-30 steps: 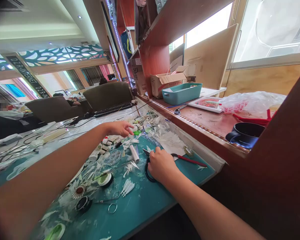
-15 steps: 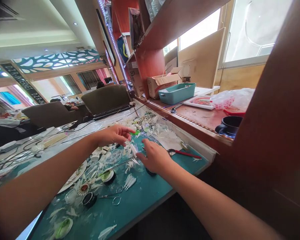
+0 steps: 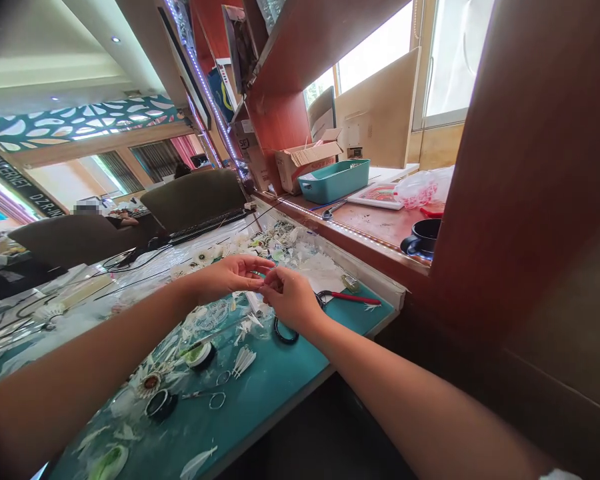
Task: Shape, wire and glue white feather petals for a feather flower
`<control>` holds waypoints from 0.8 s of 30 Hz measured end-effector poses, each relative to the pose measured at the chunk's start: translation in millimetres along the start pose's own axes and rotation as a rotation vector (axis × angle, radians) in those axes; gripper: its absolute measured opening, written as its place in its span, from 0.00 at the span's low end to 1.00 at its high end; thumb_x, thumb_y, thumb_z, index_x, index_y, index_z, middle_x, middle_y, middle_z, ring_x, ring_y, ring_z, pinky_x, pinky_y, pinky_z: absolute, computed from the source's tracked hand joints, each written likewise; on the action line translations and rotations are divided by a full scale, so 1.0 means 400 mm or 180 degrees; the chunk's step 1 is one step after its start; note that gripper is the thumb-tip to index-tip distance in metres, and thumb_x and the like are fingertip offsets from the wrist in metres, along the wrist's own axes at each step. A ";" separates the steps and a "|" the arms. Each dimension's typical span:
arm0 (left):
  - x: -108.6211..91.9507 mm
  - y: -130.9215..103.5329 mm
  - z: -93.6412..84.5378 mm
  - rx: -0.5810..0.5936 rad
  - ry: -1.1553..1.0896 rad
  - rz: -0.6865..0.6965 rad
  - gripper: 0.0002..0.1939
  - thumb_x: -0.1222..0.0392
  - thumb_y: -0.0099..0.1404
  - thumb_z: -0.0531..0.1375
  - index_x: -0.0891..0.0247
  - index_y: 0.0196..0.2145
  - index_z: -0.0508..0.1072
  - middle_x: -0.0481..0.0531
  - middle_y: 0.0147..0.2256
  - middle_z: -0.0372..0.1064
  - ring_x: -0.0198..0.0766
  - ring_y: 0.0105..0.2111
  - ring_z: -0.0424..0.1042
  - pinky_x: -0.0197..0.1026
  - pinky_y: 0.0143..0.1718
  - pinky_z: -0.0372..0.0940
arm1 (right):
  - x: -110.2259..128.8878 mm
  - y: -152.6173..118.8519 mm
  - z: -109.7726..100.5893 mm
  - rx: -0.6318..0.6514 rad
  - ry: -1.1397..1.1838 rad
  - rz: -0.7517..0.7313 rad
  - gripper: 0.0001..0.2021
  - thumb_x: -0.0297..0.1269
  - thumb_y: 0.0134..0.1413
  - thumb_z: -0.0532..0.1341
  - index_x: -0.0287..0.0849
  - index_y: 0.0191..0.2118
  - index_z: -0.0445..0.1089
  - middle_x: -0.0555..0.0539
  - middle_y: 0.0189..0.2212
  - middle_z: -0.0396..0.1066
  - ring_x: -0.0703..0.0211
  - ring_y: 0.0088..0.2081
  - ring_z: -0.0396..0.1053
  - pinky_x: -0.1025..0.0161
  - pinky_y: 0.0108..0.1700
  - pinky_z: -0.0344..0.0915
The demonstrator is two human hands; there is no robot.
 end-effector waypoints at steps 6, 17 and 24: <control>0.005 -0.018 0.004 0.0086 -0.0067 -0.0065 0.18 0.59 0.71 0.65 0.63 0.57 0.73 0.58 0.55 0.72 0.49 0.51 0.76 0.57 0.52 0.73 | -0.005 0.001 -0.003 0.0053 -0.0119 0.0023 0.13 0.41 0.69 0.63 0.39 0.52 0.72 0.44 0.46 0.76 0.56 0.41 0.76 0.55 0.43 0.77; 0.003 -0.141 -0.024 -0.0481 0.0125 -0.0281 0.13 0.62 0.65 0.70 0.65 0.47 0.79 0.59 0.60 0.72 0.54 0.62 0.69 0.65 0.64 0.62 | -0.013 0.019 -0.073 -0.0388 -0.0708 -0.0092 0.16 0.41 0.69 0.63 0.40 0.57 0.71 0.42 0.52 0.74 0.52 0.48 0.76 0.49 0.49 0.76; -0.032 -0.340 0.048 -0.1059 -0.0402 0.0237 0.08 0.51 0.58 0.73 0.56 0.33 0.85 0.55 0.62 0.72 0.60 0.62 0.70 0.59 0.60 0.69 | -0.018 0.013 -0.079 -0.0172 -0.1531 -0.0313 0.20 0.40 0.68 0.64 0.43 0.62 0.68 0.40 0.63 0.67 0.44 0.59 0.70 0.41 0.58 0.70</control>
Point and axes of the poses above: each hand's wrist, its own y-axis towards the middle knuckle, its own z-axis out of the palm, x = y × z, the point moved 6 cm from there along y, towards the middle knuckle
